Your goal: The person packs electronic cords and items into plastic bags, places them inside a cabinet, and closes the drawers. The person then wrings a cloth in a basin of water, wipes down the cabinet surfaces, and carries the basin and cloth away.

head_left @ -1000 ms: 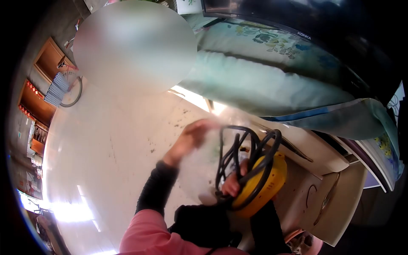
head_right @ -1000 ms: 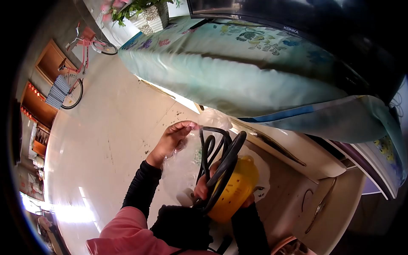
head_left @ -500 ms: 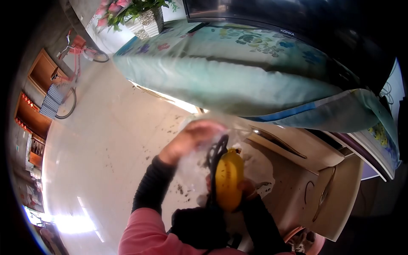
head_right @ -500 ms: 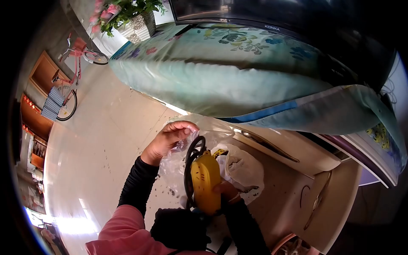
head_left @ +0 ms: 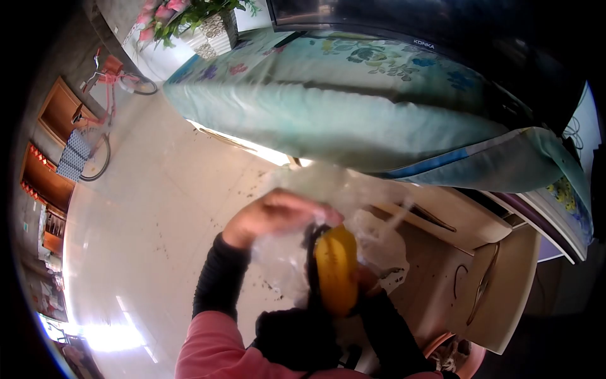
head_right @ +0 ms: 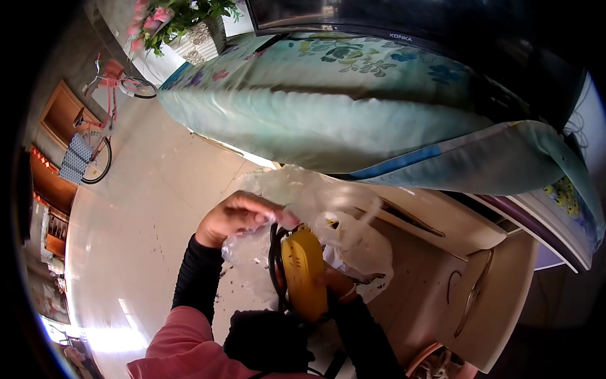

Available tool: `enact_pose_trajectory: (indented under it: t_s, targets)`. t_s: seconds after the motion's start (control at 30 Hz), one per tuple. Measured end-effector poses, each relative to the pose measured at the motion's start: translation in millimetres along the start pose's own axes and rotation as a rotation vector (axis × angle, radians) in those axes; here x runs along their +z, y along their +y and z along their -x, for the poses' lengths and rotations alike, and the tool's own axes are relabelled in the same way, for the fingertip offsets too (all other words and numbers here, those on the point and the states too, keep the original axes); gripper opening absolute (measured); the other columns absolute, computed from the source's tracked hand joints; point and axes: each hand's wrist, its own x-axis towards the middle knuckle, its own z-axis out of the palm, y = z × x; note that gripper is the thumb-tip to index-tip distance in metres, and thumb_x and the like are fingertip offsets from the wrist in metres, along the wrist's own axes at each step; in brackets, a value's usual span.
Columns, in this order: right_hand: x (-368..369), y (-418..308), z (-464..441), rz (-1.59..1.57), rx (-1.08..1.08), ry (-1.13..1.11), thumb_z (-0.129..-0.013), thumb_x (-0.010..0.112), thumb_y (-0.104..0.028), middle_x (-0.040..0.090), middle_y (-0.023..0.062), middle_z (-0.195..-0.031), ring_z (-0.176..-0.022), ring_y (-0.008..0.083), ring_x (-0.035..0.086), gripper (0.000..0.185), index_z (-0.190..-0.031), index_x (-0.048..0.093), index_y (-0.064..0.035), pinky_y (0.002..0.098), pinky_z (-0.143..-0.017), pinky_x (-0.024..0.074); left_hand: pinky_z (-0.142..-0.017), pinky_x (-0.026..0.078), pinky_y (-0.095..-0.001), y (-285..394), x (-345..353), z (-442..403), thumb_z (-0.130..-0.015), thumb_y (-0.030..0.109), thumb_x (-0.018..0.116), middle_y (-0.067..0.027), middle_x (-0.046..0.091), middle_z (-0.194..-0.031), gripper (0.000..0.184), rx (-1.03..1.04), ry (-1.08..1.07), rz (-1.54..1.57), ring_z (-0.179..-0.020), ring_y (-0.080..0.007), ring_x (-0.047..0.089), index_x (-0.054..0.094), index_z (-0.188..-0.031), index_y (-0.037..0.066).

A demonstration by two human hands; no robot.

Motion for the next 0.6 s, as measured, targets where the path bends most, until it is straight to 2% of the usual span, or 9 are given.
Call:
enact_pose_trajectory:
  t_s: [0.13,0.27,0.3,0.37,0.4,0.43,0.5,0.53,0.6]
  targets:
    - [-21,10,9,-0.098,-0.016,0.068,-0.066,0.073,-0.027,0.052,0.0154,-0.116,-0.105,0.026,0.053,0.076,-0.13,0.037,-0.0044,0.0371,-0.088,0.046,-0.101,0.038,-0.0366,7,20,2,-0.081,-0.003,0.054,-0.0154,0.059,-0.115,0.029,0.029,-0.281,-0.221,-0.111,-0.0273,0.055,0.064,-0.107,0.004]
    - [-20,8,9,-0.099,-0.095,0.097,-0.066,0.073,-0.027,0.052,0.0159,-0.114,-0.103,0.0271,0.053,0.075,-0.128,0.038,-0.0037,0.0378,-0.087,0.0456,-0.077,0.05,-0.0303,-4,38,24,-0.079,-0.005,0.062,-0.0137,0.057,-0.121,0.027,-0.107,-0.345,-0.341,-0.103,-0.0217,0.058,0.066,-0.103,0.006]
    - [-20,8,9,-0.095,-0.127,0.11,-0.066,0.073,-0.026,0.052,0.0161,-0.113,-0.103,0.0274,0.053,0.075,-0.127,0.038,-0.0035,0.038,-0.087,0.0455,-0.077,0.05,-0.0303,-7,41,31,-0.079,-0.005,0.062,-0.0137,0.057,-0.121,0.027,-0.11,-0.349,-0.341,-0.103,-0.0217,0.058,0.066,-0.103,0.006]
    - [-19,6,9,-0.091,-0.192,0.136,-0.065,0.073,-0.026,0.052,0.0163,-0.113,-0.102,0.0279,0.053,0.074,-0.127,0.038,-0.0032,0.0384,-0.086,0.0454,-0.075,0.049,-0.0276,-18,44,47,-0.073,-0.012,0.064,-0.0132,0.052,-0.124,0.043,-0.046,-0.005,-0.284,-0.1,-0.0195,0.057,0.061,-0.111,0.007]
    - [-20,5,9,-0.084,-0.229,0.151,-0.065,0.074,-0.026,0.052,0.0165,-0.112,-0.102,0.0282,0.053,0.074,-0.126,0.038,-0.003,0.0385,-0.086,0.0453,-0.076,0.047,-0.0263,-34,38,66,-0.068,-0.017,0.065,-0.0115,0.05,-0.121,0.056,-0.106,0.171,-0.229,-0.098,-0.0181,0.056,0.055,-0.117,0.008]
    - [-19,4,9,-0.08,-0.274,0.17,-0.065,0.074,-0.026,0.052,0.0166,-0.112,-0.101,0.0285,0.053,0.074,-0.126,0.038,-0.0029,0.0387,-0.086,0.0452,-0.076,0.047,-0.0263,-44,38,77,-0.068,-0.017,0.065,-0.0115,0.05,-0.121,0.056,-0.107,0.167,-0.228,-0.098,-0.0181,0.056,0.055,-0.117,0.008]
    - [-17,0,9,-0.053,-0.354,0.21,-0.065,0.074,-0.025,0.052,0.0169,-0.111,-0.1,0.029,0.053,0.073,-0.125,0.039,-0.0025,0.0391,-0.085,0.045,-0.079,0.046,-0.026,-63,39,96,-0.07,-0.016,0.06,-0.0089,0.049,-0.115,0.048,-0.107,0.527,-0.361,-0.097,-0.0174,0.054,0.053,-0.112,0.006]
    - [-16,-2,9,-0.035,-0.411,0.237,-0.065,0.074,-0.025,0.052,0.017,-0.11,-0.1,0.0293,0.053,0.073,-0.125,0.039,-0.0024,0.0393,-0.085,0.0449,-0.079,0.046,-0.026,-81,33,108,-0.07,-0.016,0.06,-0.0089,0.049,-0.115,0.048,-0.107,0.525,-0.36,-0.097,-0.0174,0.054,0.053,-0.112,0.006]
    - [-16,-4,7,0.003,-0.481,0.283,-0.064,0.074,-0.025,0.052,0.0173,-0.11,-0.099,0.0299,0.053,0.073,-0.124,0.039,-0.002,0.0396,-0.084,0.0447,-0.082,0.045,-0.0269,-108,25,123,-0.075,-0.012,0.058,-0.0068,0.051,-0.108,0.033,-0.068,0.593,-0.675,-0.095,-0.0154,0.053,0.053,-0.103,0.004]
